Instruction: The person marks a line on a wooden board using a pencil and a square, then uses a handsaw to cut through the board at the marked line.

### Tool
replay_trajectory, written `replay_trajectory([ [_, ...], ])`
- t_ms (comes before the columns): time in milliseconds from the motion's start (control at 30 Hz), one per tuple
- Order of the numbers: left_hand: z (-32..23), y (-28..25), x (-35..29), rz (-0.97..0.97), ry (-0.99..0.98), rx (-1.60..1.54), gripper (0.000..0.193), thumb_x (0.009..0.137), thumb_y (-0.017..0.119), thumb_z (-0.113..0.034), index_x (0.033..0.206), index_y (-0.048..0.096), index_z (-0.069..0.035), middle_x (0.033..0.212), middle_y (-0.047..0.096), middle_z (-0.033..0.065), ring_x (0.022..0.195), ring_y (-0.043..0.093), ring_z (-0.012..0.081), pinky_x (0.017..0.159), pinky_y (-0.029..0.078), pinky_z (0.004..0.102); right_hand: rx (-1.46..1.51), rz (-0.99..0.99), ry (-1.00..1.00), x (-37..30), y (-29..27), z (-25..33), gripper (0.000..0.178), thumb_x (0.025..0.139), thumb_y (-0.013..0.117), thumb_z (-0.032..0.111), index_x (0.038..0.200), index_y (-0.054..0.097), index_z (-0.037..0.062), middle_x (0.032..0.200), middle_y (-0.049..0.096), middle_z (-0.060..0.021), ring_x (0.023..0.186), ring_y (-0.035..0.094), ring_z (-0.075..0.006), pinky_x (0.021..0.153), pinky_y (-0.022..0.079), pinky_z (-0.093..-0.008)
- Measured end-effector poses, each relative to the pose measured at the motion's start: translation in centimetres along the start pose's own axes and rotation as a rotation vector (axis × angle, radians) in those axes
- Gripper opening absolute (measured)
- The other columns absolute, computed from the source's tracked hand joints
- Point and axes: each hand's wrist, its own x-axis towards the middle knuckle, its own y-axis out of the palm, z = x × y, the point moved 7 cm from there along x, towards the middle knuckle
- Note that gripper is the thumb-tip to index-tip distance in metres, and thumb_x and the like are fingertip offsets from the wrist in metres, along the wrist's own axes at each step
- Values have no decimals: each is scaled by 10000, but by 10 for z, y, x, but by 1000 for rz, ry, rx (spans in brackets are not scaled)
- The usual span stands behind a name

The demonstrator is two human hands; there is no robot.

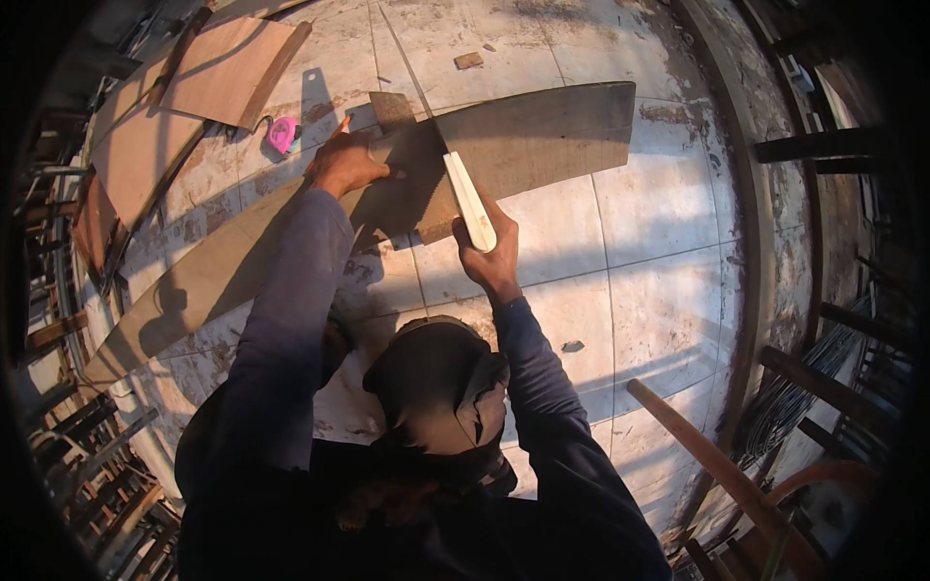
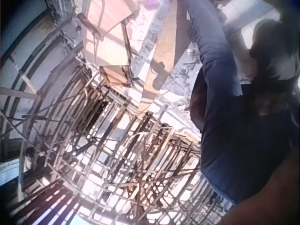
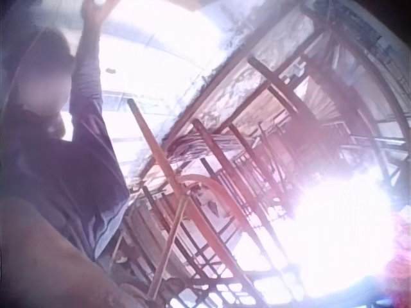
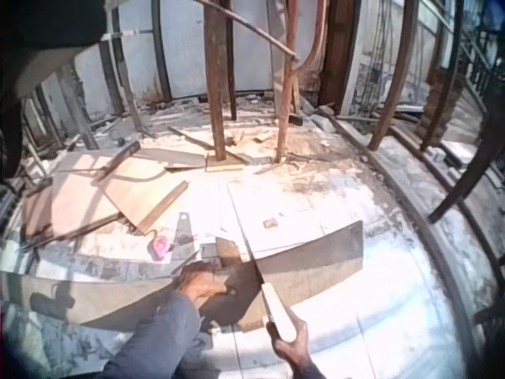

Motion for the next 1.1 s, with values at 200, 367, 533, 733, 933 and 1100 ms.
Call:
replay_trajectory([
  [200,38,7,-5,74,-57,-160,792,590,796,-590,1156,663,-52,1138,674,163,1053,646,289,903,497,380,-167,71,216,-187,-71,14,554,775,643,50,1320,551,3,1023,705,-145,832,676,-121,740,526,-271],
  [367,28,-3,-21,100,-101,-133,841,579,790,-617,1225,638,-101,1196,654,146,1136,604,304,939,481,397,-5,10,331,-182,-72,16,490,812,629,54,1294,567,-11,1032,709,-155,937,681,-157,810,520,-272],
  [533,-10,-15,-18,-65,16,-53,825,581,798,-608,1161,651,-39,1123,678,163,1036,656,315,876,520,406,16,38,82,-4,-4,-6,385,875,626,60,1241,569,-44,867,628,-29,727,529,-65,610,445,-226],
  [733,44,9,-3,92,-44,-334,771,573,823,-559,1125,680,-40,1077,696,166,970,674,300,841,515,395,-156,76,348,-219,-87,21,587,740,663,111,1287,542,-65,999,707,-115,847,658,-146,768,510,-269],
  [933,8,8,-14,-24,2,-188,745,598,824,-534,1157,673,-65,1237,622,213,1201,560,333,969,479,412,-36,23,247,-113,-48,-6,483,820,640,63,1275,549,-70,983,688,-113,838,622,-121,750,502,-277],
  [1100,6,-10,-20,16,-63,-75,826,588,798,-590,1240,632,-112,1337,553,211,1342,434,330,1059,414,397,57,-3,10,-19,4,-9,404,855,662,88,1218,574,-65,938,667,-82,825,577,-110,755,485,-265],
])
